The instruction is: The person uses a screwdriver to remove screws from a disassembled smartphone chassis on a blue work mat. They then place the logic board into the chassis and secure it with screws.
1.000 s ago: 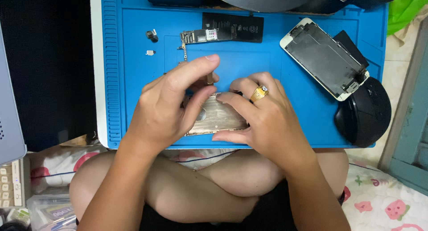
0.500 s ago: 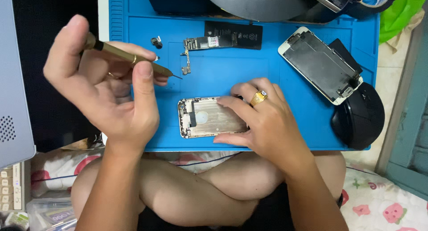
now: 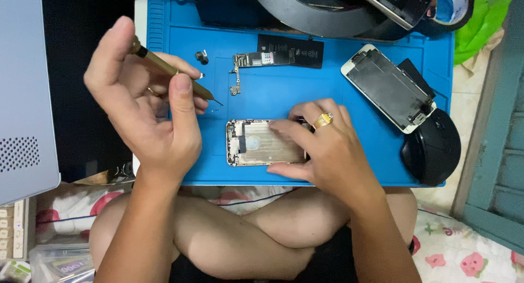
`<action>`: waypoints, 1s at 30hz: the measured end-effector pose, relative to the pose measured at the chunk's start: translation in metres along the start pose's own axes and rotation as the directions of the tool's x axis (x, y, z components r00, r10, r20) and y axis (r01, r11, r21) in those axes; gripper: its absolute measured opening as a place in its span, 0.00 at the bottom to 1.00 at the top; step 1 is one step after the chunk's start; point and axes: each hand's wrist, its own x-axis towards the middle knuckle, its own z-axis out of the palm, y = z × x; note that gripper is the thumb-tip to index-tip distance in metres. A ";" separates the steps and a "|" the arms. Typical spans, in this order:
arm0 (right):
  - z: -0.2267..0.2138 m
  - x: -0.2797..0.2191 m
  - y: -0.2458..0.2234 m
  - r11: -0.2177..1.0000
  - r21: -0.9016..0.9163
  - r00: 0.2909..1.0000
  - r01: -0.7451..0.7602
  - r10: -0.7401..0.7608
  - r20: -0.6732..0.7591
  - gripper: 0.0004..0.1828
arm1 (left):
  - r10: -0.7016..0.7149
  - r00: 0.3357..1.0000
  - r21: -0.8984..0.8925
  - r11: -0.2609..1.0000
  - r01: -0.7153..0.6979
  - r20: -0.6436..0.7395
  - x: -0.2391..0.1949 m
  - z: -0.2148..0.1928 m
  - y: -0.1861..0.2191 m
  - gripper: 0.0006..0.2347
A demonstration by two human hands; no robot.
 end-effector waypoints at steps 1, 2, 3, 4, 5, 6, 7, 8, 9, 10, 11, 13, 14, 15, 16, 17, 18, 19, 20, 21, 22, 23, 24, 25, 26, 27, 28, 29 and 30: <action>0.001 -0.001 0.000 1.000 -0.003 1.000 0.002 -0.002 0.000 0.37 | 0.002 1.000 -0.002 1.000 -0.002 -0.003 0.000 0.000 0.002 0.22; 0.002 -0.001 0.000 1.000 0.002 1.000 0.002 -0.002 -0.007 0.36 | -0.012 1.000 0.014 1.000 0.012 0.022 0.001 -0.001 0.004 0.21; 0.004 -0.001 0.000 1.000 0.009 1.000 0.002 -0.002 -0.013 0.34 | -0.028 0.999 0.031 0.999 0.026 0.046 0.001 -0.002 0.006 0.21; 0.003 -0.001 -0.001 1.000 0.008 1.000 0.004 -0.004 -0.013 0.34 | -0.026 0.999 0.031 0.999 0.025 0.044 0.001 -0.003 0.006 0.21; 0.003 -0.001 -0.002 1.000 0.004 1.000 0.001 -0.001 -0.012 0.34 | -0.010 0.998 0.036 0.999 0.007 0.063 0.001 -0.003 0.006 0.21; 0.002 -0.001 -0.002 1.000 0.000 1.000 -0.002 0.002 -0.011 0.34 | 0.007 0.997 0.040 0.999 -0.010 0.081 0.001 -0.004 0.006 0.20; 0.002 -0.001 -0.003 1.000 -0.001 1.000 -0.001 0.001 -0.010 0.34 | 0.007 0.997 0.039 0.999 -0.010 0.080 0.001 -0.004 0.007 0.20; 0.003 -0.001 -0.003 1.000 -0.009 1.000 -0.002 0.002 -0.009 0.35 | -0.004 0.997 0.046 0.999 0.000 0.080 0.001 -0.004 0.007 0.20; 0.003 0.000 -0.002 1.000 -0.016 1.000 -0.001 0.001 -0.010 0.35 | -0.013 0.997 0.052 0.999 0.009 0.080 0.001 -0.004 0.008 0.21; 0.002 0.000 -0.002 1.000 -0.017 1.000 0.000 0.000 -0.011 0.35 | -0.012 0.997 0.052 0.999 0.008 0.079 0.001 -0.004 0.008 0.21; 0.001 0.000 -0.002 1.000 -0.001 1.000 -0.004 0.004 -0.005 0.36 | -0.014 0.998 0.039 0.999 0.011 0.068 0.001 -0.003 0.007 0.21; -0.002 0.001 0.000 1.000 0.014 1.000 -0.008 0.008 0.000 0.36 | -0.016 0.998 0.026 1.000 0.014 0.057 0.002 -0.003 0.006 0.21; -0.003 0.001 0.002 0.999 0.033 1.000 0.001 -0.001 -0.002 0.38 | -0.012 0.999 0.024 1.000 0.011 0.038 0.003 -0.004 0.007 0.20; -0.005 0.001 0.003 0.999 0.051 1.000 0.011 -0.010 -0.004 0.41 | -0.009 1.000 0.021 1.000 0.009 0.017 0.003 -0.004 0.007 0.20; -0.007 0.003 0.004 0.999 0.051 1.000 0.011 -0.011 -0.003 0.41 | -0.009 1.000 0.021 1.000 0.009 0.017 0.003 -0.005 0.006 0.20; -0.010 0.006 0.004 0.997 0.079 1.000 -0.008 0.009 -0.015 0.38 | -0.015 1.000 0.022 1.000 0.015 -0.011 0.003 -0.005 0.005 0.20; -0.013 0.009 0.005 0.994 0.107 0.999 -0.027 0.030 -0.026 0.36 | -0.021 0.999 0.023 0.999 0.022 -0.039 0.003 -0.006 0.005 0.21; -0.015 0.015 0.004 0.994 0.106 0.999 -0.024 0.027 -0.029 0.36 | -0.017 0.999 0.024 1.000 0.018 -0.040 0.003 -0.006 0.004 0.21; -0.017 0.021 0.004 0.998 0.060 0.995 -0.007 0.013 -0.098 0.27 | -0.002 0.999 0.029 1.000 0.003 -0.052 0.004 -0.007 0.003 0.20; -0.018 0.027 0.002 1.000 0.016 0.986 0.006 -0.003 -0.168 0.19 | 0.013 0.998 0.036 0.999 -0.011 -0.061 0.004 -0.009 0.003 0.20; -0.016 0.033 0.003 1.000 0.018 0.985 0.008 -0.005 -0.172 0.19 | 0.017 0.998 0.040 0.999 -0.015 -0.061 0.005 -0.010 0.002 0.20; -0.014 0.038 0.004 0.997 -0.072 0.988 -0.017 0.006 -0.154 0.20 | 0.007 0.997 0.019 1.000 -0.006 -0.082 0.006 -0.010 0.001 0.20; -0.012 0.044 0.006 0.986 -0.162 0.990 -0.041 0.018 -0.138 0.22 | -0.003 0.995 -0.002 1.000 0.003 -0.103 0.006 -0.011 0.000 0.20; -0.010 0.048 0.007 0.986 -0.162 0.990 -0.038 0.015 -0.140 0.22 | -0.001 0.994 -0.001 1.000 0.001 -0.105 0.007 -0.013 0.002 0.20; -0.007 0.052 0.009 0.970 -0.241 0.991 -0.044 0.011 -0.134 0.24 | -0.018 0.994 0.011 1.000 0.019 -0.109 0.008 -0.015 0.003 0.20; -0.004 0.054 0.011 0.947 -0.316 0.992 -0.049 0.010 -0.125 0.26 | -0.040 0.993 0.021 0.999 0.043 -0.113 0.006 -0.017 0.005 0.19; -0.001 0.056 0.012 0.948 -0.316 0.993 -0.047 0.009 -0.121 0.26 | -0.043 0.992 0.021 0.999 0.046 -0.115 0.006 -0.019 0.003 0.19; 0.003 0.058 0.015 0.935 -0.352 0.991 -0.053 0.006 -0.133 0.26 | -0.046 0.992 0.009 0.999 0.048 -0.118 0.006 -0.021 0.001 0.19; 0.006 0.060 0.017 0.920 -0.387 0.990 -0.059 0.003 -0.144 0.26 | -0.049 0.991 -0.002 0.999 0.049 -0.121 0.006 -0.022 -0.001 0.19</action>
